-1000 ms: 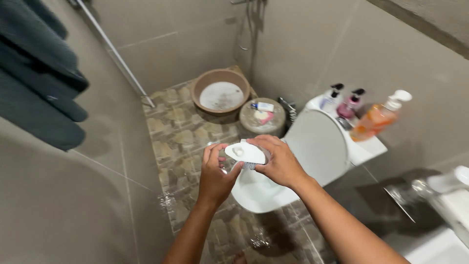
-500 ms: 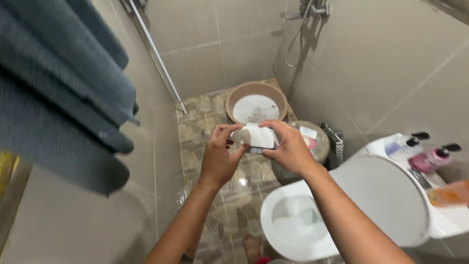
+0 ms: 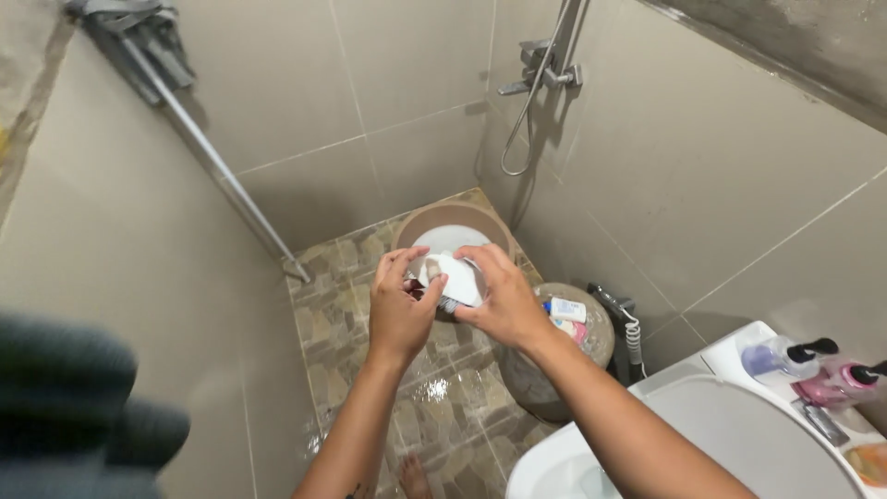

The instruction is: The person scrubs the bathroom walls using a white scrub brush and soapy water. They repeatedly dip the brush into a basin of soapy water and scrub different sections of the wall, including the area above the sink and the shower wall.

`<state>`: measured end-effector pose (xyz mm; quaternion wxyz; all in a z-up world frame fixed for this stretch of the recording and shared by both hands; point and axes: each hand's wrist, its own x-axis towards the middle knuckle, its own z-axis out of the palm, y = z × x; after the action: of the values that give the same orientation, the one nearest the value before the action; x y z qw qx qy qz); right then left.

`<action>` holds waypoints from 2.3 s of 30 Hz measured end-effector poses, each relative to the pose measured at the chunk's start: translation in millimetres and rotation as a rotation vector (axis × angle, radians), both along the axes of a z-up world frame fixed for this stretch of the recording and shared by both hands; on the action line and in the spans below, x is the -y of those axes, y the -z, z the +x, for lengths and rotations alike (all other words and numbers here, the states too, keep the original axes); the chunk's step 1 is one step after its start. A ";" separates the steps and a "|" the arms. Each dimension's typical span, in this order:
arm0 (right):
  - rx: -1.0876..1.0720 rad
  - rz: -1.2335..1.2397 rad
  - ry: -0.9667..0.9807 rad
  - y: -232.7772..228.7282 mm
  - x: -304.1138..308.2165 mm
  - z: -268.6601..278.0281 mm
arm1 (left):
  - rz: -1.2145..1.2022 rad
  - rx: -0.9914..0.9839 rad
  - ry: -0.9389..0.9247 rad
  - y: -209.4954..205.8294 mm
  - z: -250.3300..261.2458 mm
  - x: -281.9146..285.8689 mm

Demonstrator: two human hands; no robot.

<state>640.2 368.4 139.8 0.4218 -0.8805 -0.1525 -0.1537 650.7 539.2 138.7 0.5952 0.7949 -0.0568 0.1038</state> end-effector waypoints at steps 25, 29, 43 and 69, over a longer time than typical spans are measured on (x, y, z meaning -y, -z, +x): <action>-0.521 -0.016 0.392 169.0 -44.0 370.3 | 0.219 -0.192 0.200 175.1 413.1 -17.1; -0.601 -0.058 0.408 242.3 -38.0 434.3 | 0.248 -0.287 0.228 253.1 475.7 -11.8; -0.909 0.123 0.621 557.1 6.9 595.6 | 0.216 -0.556 0.516 548.9 638.7 34.4; -0.904 -0.416 0.581 1003.7 12.3 578.2 | 0.711 -0.593 0.711 1008.7 663.5 56.4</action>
<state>1218.5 356.1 -863.9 0.2035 -0.9288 0.2642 0.1614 1314.2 482.8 -870.0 0.2806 0.8731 -0.1824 -0.3547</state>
